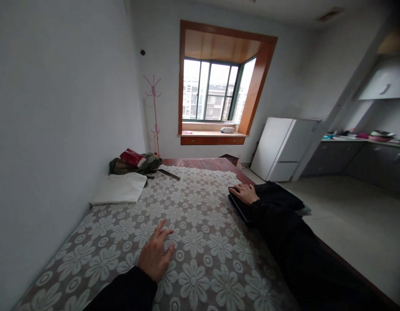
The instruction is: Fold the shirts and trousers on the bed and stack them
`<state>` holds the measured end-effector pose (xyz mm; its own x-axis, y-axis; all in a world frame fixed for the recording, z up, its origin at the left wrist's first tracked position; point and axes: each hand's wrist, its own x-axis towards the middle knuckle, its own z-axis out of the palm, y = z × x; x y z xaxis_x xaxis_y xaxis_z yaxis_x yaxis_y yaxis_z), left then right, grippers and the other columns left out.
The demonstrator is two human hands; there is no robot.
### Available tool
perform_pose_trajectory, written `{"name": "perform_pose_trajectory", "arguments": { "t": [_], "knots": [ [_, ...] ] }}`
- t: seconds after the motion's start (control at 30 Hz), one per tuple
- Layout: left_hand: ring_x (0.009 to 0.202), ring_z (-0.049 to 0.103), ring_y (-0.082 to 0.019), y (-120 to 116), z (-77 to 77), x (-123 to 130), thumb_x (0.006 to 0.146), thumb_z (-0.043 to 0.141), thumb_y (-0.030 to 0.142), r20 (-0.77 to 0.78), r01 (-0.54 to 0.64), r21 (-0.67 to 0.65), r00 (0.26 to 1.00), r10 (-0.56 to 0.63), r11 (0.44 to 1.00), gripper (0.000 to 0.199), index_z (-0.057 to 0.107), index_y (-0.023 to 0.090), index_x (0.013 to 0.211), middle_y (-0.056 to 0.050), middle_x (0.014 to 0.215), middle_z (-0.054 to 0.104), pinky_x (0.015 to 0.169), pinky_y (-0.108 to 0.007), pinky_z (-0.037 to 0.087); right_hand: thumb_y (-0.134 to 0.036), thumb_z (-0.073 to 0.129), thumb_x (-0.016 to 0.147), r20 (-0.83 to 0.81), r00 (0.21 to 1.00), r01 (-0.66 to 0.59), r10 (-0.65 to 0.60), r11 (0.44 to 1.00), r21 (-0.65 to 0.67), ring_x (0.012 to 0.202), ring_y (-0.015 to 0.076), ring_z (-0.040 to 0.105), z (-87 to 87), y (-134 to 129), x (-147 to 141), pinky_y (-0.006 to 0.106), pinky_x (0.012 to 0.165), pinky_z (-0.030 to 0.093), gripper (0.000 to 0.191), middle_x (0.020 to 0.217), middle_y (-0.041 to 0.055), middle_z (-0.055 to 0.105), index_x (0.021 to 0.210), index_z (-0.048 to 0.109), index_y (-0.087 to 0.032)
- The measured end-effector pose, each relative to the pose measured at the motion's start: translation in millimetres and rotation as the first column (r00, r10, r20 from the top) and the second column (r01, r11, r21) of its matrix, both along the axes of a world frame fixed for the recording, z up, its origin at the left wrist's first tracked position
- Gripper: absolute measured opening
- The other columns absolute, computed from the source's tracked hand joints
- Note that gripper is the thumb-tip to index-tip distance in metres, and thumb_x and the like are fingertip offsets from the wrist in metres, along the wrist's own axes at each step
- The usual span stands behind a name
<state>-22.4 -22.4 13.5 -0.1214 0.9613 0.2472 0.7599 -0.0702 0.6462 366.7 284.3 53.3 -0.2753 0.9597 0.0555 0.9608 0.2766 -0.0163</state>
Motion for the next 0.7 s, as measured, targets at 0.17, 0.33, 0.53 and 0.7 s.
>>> {"name": "perform_pose_trajectory", "arguments": {
  "t": [0.17,0.33,0.53,0.7],
  "knots": [
    [0.13,0.059,-0.029,0.8,2.3,0.5,0.084,0.061,0.026,0.106,0.0,-0.008,0.994,0.001,1.0,0.031,0.073,0.028,0.112,-0.008,0.157,0.048,0.109,-0.045,0.047,-0.057,0.025,0.1,-0.008,1.0,-0.021,0.021,0.997,0.074,0.134,0.0354,0.048,-10.2,-10.9,-3.3,0.068,0.115,0.021,0.055,0.142,0.0114,0.059,0.13,0.063,-0.031],
    [0.132,0.056,-0.03,-0.4,3.8,0.1,0.081,0.062,0.024,0.149,0.023,-0.024,0.989,-0.019,0.999,0.03,0.074,0.028,0.109,-0.007,0.153,0.053,0.11,-0.045,0.044,-0.048,0.029,0.099,0.049,0.995,-0.091,0.084,0.985,0.146,0.13,0.0363,0.049,-15.6,-10.1,0.3,0.071,0.113,0.021,0.049,0.14,0.0109,0.06,0.131,0.063,-0.035],
    [0.129,0.055,-0.03,-3.9,7.5,1.7,0.083,0.059,0.024,0.107,0.143,0.003,0.984,-0.143,0.99,0.026,0.074,0.027,0.104,-0.009,0.128,0.07,0.112,-0.045,0.041,-0.049,0.038,0.092,0.063,0.997,-0.048,0.039,0.987,0.15,0.141,0.0388,0.04,17.3,-24.7,-22.0,0.073,0.116,0.01,0.049,0.147,0.0125,0.056,0.13,0.062,-0.032],
    [0.129,0.054,-0.029,-3.7,6.4,0.4,0.083,0.057,0.024,0.073,0.208,-0.019,0.976,-0.206,0.978,0.026,0.072,0.027,0.105,-0.009,0.129,0.068,0.109,-0.044,0.042,-0.036,0.057,0.084,-0.001,0.98,-0.198,0.2,0.973,0.121,0.136,0.0417,0.046,64.5,-51.0,-145.5,0.066,0.115,0.021,0.047,0.141,0.0222,0.059,0.126,0.064,-0.017]
  ]
}}
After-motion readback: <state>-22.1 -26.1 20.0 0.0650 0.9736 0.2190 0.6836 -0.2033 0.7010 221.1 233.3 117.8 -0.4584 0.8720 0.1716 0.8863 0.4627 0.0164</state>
